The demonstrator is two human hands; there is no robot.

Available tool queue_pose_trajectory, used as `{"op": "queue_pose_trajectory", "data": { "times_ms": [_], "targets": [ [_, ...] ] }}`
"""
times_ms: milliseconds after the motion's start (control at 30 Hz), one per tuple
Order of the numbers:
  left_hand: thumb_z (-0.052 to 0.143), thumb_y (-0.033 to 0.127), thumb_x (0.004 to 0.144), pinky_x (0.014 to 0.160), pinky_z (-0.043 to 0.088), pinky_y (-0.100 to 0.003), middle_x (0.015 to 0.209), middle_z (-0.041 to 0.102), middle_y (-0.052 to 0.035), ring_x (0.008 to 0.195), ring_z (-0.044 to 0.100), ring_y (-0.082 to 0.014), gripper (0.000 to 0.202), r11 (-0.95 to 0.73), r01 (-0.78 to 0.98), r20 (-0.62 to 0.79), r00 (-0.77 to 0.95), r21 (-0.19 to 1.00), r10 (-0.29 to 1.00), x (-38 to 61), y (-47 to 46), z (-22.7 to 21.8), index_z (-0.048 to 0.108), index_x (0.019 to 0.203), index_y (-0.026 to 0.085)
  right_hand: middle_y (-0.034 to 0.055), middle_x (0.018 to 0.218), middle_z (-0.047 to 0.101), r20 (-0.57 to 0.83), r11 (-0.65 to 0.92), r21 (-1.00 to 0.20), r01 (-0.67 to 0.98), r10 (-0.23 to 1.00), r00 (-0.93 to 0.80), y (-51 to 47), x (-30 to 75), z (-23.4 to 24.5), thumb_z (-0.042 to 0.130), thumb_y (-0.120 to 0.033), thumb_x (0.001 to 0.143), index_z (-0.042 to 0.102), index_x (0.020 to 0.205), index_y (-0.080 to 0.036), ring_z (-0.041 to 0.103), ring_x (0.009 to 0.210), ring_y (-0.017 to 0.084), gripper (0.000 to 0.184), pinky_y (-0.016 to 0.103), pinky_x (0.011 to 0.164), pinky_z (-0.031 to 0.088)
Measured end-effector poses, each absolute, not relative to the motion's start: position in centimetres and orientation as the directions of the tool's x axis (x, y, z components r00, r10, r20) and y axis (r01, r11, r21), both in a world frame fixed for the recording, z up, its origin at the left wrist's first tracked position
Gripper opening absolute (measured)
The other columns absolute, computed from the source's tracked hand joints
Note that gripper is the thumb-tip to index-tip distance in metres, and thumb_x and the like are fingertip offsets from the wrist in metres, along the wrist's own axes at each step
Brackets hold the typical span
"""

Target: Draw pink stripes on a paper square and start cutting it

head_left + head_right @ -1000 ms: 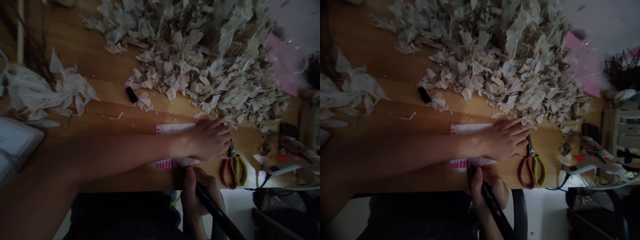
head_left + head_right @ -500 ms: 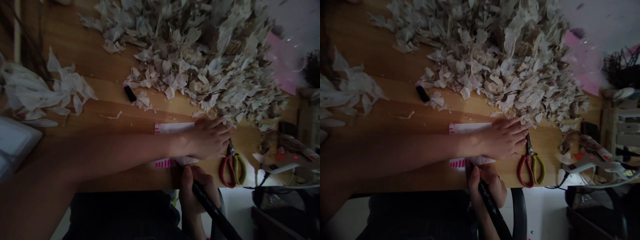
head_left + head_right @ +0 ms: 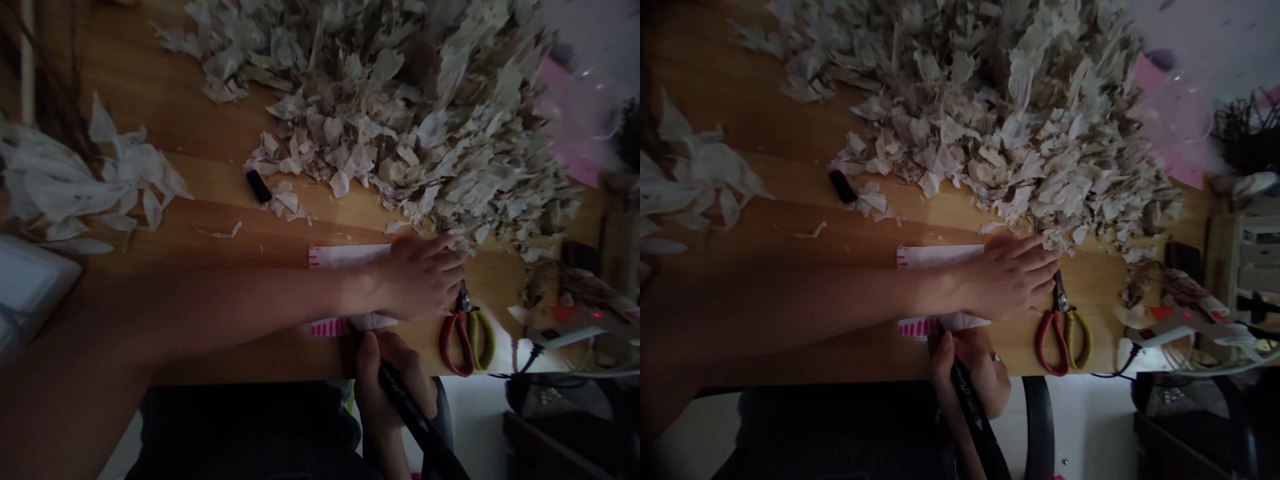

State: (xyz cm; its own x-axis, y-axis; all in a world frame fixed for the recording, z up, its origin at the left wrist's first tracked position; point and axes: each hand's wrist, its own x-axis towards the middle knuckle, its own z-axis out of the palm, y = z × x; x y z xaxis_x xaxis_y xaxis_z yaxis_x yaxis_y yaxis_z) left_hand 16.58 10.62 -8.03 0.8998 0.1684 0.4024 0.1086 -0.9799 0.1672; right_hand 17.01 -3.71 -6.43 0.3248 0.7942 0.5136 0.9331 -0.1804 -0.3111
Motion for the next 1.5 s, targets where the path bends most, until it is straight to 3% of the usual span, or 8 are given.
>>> {"op": "queue_pose_trajectory", "data": {
  "times_ms": [333,533,700,1000,1500],
  "targets": [
    [0.035,0.026,0.102,0.119,0.029,-0.046,0.134,0.065,-0.01,0.136,0.05,-0.0274,0.044,-0.981,0.105,0.414,0.895,0.165,0.166,16.73,10.59,-8.29,0.067,0.126,0.009,-0.0026,0.061,0.069,0.509,-0.164,-0.353,0.921,0.792,0.336,-3.86,16.97,-6.57,0.064,-0.029,0.093,0.056,0.069,-0.021,0.061,0.044,0.012,0.026,0.02,0.047,0.046],
    [0.03,0.022,0.101,0.12,0.027,-0.047,0.135,0.065,-0.0073,0.138,0.048,-0.0261,0.046,-0.982,0.129,0.396,0.901,0.138,0.174,16.81,10.41,-8.29,0.069,0.124,0.014,-0.0036,0.063,0.07,0.516,-0.11,-0.406,0.907,0.792,0.327,-3.82,16.97,-6.74,0.064,-0.027,0.091,0.057,0.07,-0.022,0.063,0.046,0.012,0.023,0.022,0.046,0.047],
    [0.032,0.028,0.103,0.12,0.026,-0.047,0.133,0.066,-0.0081,0.136,0.049,-0.0264,0.045,-0.976,0.136,0.432,0.88,0.167,0.197,16.94,10.33,-8.72,0.07,0.122,0.013,-0.0041,0.062,0.068,0.512,-0.088,-0.435,0.896,0.794,0.327,-3.83,17.0,-6.68,0.064,-0.023,0.09,0.056,0.069,-0.021,0.064,0.049,0.011,0.023,0.019,0.049,0.048],
    [0.033,0.023,0.102,0.12,0.025,-0.047,0.133,0.065,-0.0098,0.137,0.048,-0.0275,0.044,-0.976,0.116,0.422,0.887,0.187,0.187,16.94,10.34,-8.64,0.07,0.121,0.011,-0.0049,0.061,0.065,0.502,-0.07,-0.472,0.879,0.798,0.333,-4.12,17.05,-6.58,0.065,-0.015,0.088,0.055,0.069,-0.019,0.061,0.048,0.008,0.022,0.017,0.05,0.048],
    [0.03,0.024,0.103,0.12,0.024,-0.047,0.131,0.065,-0.0092,0.138,0.047,-0.0279,0.046,-0.98,0.121,0.405,0.897,0.155,0.175,16.92,10.42,-8.6,0.069,0.123,0.011,-0.0076,0.057,0.057,0.511,-0.061,-0.472,0.879,0.794,0.329,-3.69,16.72,-6.21,0.063,-0.011,0.086,0.052,0.068,-0.022,0.053,0.044,0.008,0.024,0.019,0.045,0.044]
  ]
}}
